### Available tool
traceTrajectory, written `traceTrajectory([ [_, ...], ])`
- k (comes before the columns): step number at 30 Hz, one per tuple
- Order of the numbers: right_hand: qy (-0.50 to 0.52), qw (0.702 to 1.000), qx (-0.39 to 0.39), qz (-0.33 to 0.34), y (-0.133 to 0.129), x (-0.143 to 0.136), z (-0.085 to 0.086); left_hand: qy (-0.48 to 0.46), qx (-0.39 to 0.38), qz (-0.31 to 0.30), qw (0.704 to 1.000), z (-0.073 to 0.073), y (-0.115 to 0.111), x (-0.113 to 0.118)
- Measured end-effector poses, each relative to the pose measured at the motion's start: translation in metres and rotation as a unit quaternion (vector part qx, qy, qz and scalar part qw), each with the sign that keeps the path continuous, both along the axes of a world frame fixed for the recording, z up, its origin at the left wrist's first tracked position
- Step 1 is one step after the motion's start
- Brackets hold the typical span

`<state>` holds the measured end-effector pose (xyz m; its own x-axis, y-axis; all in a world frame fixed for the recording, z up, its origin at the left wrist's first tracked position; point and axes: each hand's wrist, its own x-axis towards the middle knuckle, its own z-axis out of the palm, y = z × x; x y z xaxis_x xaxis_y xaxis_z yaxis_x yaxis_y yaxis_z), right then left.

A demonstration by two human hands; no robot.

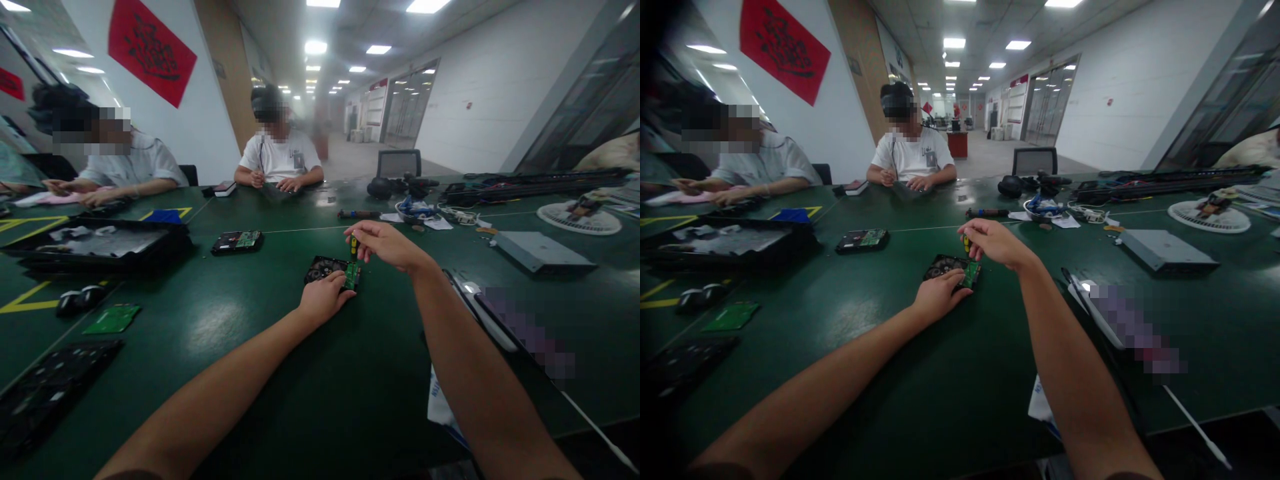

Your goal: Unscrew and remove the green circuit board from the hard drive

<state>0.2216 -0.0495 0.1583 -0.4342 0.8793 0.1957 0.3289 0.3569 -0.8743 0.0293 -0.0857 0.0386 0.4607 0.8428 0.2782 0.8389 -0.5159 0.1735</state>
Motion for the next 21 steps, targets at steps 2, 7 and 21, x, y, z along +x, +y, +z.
traceTrajectory([
  [2,-0.011,1.000,0.016,-0.016,0.0010,0.0018,-0.0003,-0.004,-0.005,0.004,1.000,0.0003,-0.0002,0.0003],
  [7,-0.027,0.995,0.054,-0.080,0.0043,0.0015,-0.0034,-0.009,-0.013,0.006,1.000,0.0000,0.0004,-0.0002],
  [21,-0.012,0.999,0.031,-0.027,0.0024,0.0024,-0.0020,-0.010,-0.008,0.009,1.000,-0.0001,-0.0012,0.0006],
])
